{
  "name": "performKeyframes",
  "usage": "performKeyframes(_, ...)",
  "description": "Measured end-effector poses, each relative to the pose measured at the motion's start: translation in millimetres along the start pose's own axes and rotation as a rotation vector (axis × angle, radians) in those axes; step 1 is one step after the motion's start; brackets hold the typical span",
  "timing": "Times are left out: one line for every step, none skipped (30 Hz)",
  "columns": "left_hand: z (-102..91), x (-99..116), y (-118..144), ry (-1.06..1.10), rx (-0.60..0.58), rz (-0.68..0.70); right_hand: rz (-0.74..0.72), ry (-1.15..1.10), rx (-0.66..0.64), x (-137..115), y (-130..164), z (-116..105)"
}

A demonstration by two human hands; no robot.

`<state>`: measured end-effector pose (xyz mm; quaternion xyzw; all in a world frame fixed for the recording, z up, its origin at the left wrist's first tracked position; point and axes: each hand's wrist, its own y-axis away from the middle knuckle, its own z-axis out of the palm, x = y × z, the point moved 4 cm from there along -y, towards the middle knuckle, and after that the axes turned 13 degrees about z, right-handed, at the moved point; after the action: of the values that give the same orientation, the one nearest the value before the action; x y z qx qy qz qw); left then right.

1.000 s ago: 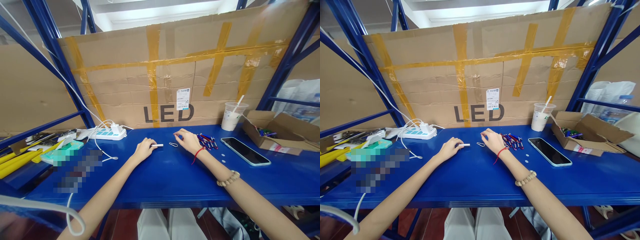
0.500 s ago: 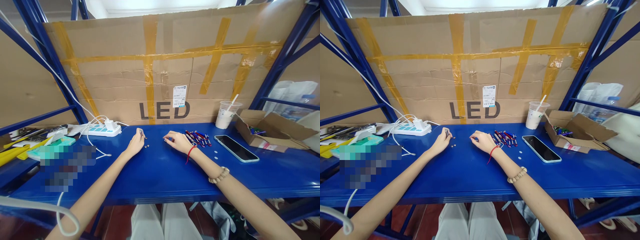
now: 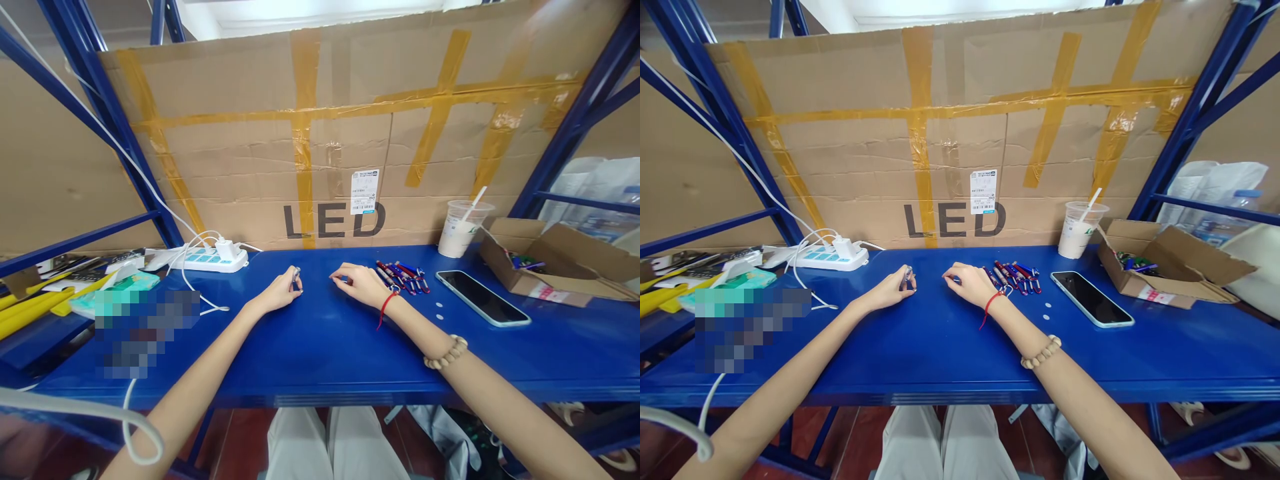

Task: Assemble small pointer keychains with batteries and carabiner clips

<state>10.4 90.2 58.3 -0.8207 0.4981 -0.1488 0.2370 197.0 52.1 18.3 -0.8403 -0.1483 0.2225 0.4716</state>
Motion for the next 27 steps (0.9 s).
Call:
performKeyframes(2.0, 0, 0, 0.009, 0.0, -0.002, 0.001, 0.003, 0.0, 0, 0, 0)
performKeyframes(3.8, 1, -1, 0.015, 0.003, -0.002, 0.0, 0.004, -0.003, -1, 0, 0)
performKeyframes(5.4, 2, -1, 0.017, 0.006, -0.002, 0.0, 0.006, -0.004, -1, 0, 1)
performKeyframes(7.1, 3, -2, 0.019, 0.007, -0.001, 0.0, 0.006, -0.007, -1, 0, 1)
performKeyframes(8.9, 4, -3, 0.023, 0.005, 0.002, 0.001, 0.006, -0.009, -2, 0, 1)
performKeyframes(11.0, 6, -3, 0.03, 0.002, 0.007, 0.002, 0.005, -0.011, -2, 0, 2)
performKeyframes(13.2, 7, -4, 0.038, 0.0, 0.016, 0.002, 0.003, -0.013, -2, 0, 2)
performKeyframes(15.5, 9, -4, 0.049, -0.002, 0.028, 0.001, 0.001, -0.015, -3, 0, 2)
performKeyframes(17.9, 10, -5, 0.061, -0.001, 0.04, -0.001, 0.0, -0.016, -2, 0, 3)
performKeyframes(20.2, 11, -5, 0.074, 0.002, 0.05, -0.006, -0.003, -0.019, -2, 0, 3)
performKeyframes(22.4, 12, -6, 0.084, 0.006, 0.058, -0.014, -0.008, -0.024, -2, -1, 5)
performKeyframes(24.3, 12, -6, 0.092, 0.01, 0.064, -0.025, -0.014, -0.031, -1, -1, 6)
performKeyframes(26.0, 13, -6, 0.097, 0.013, 0.069, -0.038, -0.022, -0.042, -1, -1, 8)
performKeyframes(27.4, 13, -6, 0.101, 0.015, 0.072, -0.053, -0.032, -0.055, -1, -1, 10)
performKeyframes(28.6, 13, -6, 0.106, 0.015, 0.076, -0.072, -0.044, -0.071, -2, -1, 11)
performKeyframes(29.4, 13, -7, 0.113, 0.014, 0.079, -0.092, -0.055, -0.088, -3, -1, 13)
performKeyframes(30.0, 13, -7, 0.122, 0.014, 0.082, -0.113, -0.065, -0.107, -5, -1, 15)
performKeyframes(30.2, 13, -7, 0.13, 0.015, 0.083, -0.132, -0.074, -0.126, -6, 0, 17)
performKeyframes(30.2, 13, -7, 0.136, 0.017, 0.084, -0.149, -0.079, -0.145, -8, 0, 18)
performKeyframes(30.1, 13, -7, 0.14, 0.02, 0.083, -0.162, -0.082, -0.162, -10, 1, 19)
performKeyframes(30.0, 13, -6, 0.142, 0.021, 0.083, -0.17, -0.083, -0.176, -12, 1, 20)
performKeyframes(29.9, 13, -6, 0.144, 0.019, 0.08, -0.174, -0.082, -0.185, -13, 2, 21)
performKeyframes(29.9, 13, -6, 0.145, 0.017, 0.078, -0.176, -0.083, -0.191, -14, 2, 22)
performKeyframes(30.0, 13, -6, 0.147, 0.015, 0.076, -0.174, -0.087, -0.193, -14, 2, 22)
performKeyframes(30.1, 13, -6, 0.145, 0.015, 0.074, -0.168, -0.093, -0.192, -14, 2, 23)
performKeyframes(30.2, 13, -7, 0.142, 0.018, 0.073, -0.16, -0.101, -0.187, -13, 2, 23)
performKeyframes(30.2, 13, -7, 0.136, 0.024, 0.074, -0.15, -0.11, -0.183, -12, 2, 24)
